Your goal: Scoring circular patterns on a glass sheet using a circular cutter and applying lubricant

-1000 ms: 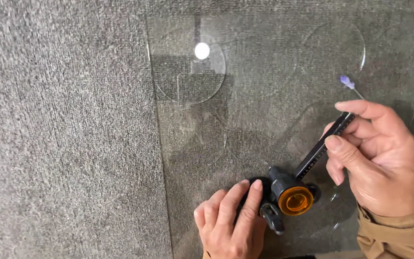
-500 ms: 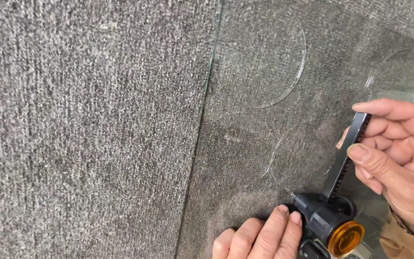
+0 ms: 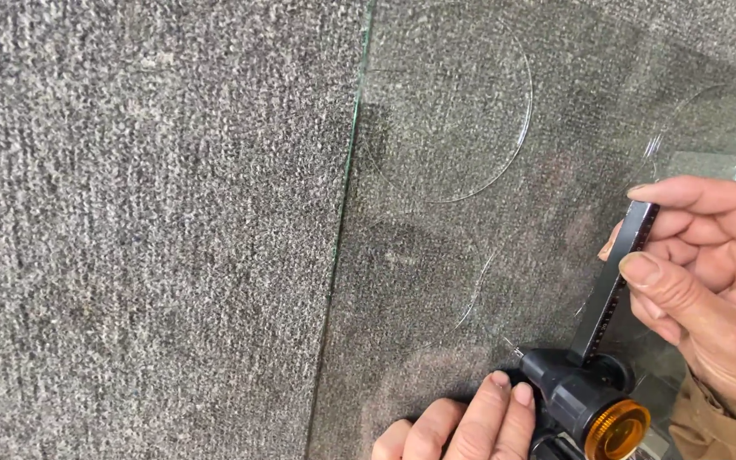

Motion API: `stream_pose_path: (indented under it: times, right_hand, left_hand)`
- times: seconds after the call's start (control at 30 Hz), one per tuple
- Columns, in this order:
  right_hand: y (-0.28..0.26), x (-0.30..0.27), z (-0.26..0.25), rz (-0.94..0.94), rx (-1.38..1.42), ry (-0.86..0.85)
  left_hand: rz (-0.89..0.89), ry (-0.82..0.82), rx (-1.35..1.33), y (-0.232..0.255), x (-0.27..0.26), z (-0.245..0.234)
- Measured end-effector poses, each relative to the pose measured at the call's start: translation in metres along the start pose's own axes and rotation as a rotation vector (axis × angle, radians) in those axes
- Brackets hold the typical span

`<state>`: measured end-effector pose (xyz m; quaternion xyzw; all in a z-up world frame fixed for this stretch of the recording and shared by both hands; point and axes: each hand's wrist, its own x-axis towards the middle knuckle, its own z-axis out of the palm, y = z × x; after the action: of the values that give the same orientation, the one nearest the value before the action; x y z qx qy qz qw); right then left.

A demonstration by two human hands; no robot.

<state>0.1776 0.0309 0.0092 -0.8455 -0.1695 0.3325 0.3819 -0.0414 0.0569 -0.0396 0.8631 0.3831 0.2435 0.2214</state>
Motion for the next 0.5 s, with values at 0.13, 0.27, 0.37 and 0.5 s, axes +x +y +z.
stream_pose_path:
  times: [0.13,0.27,0.37,0.5]
  right_hand:
    - [0.0,0.001,0.002,0.002,0.005,-0.002]
    - [-0.011,-0.002,0.001,0.024,0.02,-0.008]
    - [0.002,-0.016,-0.018,-0.009,0.066,0.022]
    - [0.046,-0.063,-0.052,0.104,0.26,0.168]
  left_hand:
    - [0.008,0.003,0.002,-0.001,0.0,0.001]
    - [0.0,0.059,0.024,0.001,0.001,0.001]
    - [0.029,0.027,0.025,-0.004,0.0,-0.004]
    - [0.219,-0.154,-0.022,-0.018,-0.016,0.002]
